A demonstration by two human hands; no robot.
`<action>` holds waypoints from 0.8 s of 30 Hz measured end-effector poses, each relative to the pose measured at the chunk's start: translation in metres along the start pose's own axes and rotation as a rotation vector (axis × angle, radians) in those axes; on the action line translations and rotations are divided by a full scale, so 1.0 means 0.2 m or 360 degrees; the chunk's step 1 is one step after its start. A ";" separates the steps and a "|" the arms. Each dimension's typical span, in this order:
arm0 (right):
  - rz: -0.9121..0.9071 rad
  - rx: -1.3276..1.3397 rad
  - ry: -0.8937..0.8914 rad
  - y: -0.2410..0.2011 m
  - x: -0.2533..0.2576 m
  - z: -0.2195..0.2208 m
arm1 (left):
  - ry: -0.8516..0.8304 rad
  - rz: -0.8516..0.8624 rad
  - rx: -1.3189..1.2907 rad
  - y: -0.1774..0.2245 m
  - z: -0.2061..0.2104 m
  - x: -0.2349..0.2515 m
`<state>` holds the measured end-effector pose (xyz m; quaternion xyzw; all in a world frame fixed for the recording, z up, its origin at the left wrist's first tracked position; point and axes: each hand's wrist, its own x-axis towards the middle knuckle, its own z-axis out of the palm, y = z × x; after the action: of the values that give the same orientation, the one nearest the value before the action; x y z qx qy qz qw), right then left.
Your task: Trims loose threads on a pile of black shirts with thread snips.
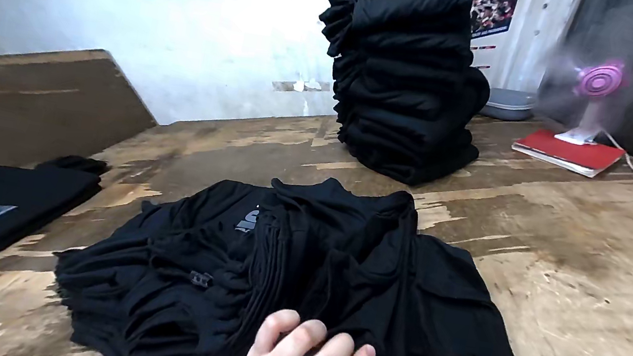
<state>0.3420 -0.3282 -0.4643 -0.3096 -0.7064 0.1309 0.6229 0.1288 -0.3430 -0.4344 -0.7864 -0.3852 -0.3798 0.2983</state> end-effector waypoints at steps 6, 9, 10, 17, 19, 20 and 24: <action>0.0453 -0.0169 -0.0451 0.02 0.11 -0.03 | -0.0020 -0.0066 -0.0146 -0.03 0.02 0.00; 0.0415 -0.0160 -0.0427 0.02 0.09 -0.05 | 0.0001 -0.0073 -0.0126 -0.03 0.00 0.00; 0.0407 -0.0150 -0.0419 0.03 0.09 -0.05 | -0.0004 -0.0057 -0.0118 -0.03 0.00 0.00; 0.0365 -0.0114 -0.0394 0.03 0.10 -0.02 | -0.0008 -0.0066 -0.0149 -0.02 0.02 0.01; 0.0318 0.0020 -0.0306 0.03 0.10 -0.04 | -0.0075 -0.0254 -0.0221 -0.04 0.02 0.04; 0.0289 0.0084 -0.0295 0.03 0.09 -0.05 | -0.0149 -0.0322 -0.0256 -0.06 0.02 0.05; 0.0246 0.0312 -0.0296 0.03 0.04 -0.07 | -0.0149 -0.0528 -0.0453 -0.12 0.08 0.04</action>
<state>0.3563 -0.3210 -0.4580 -0.2874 -0.7190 0.2748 0.5701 0.1183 -0.3152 -0.4327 -0.7631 -0.4653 -0.4374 0.0995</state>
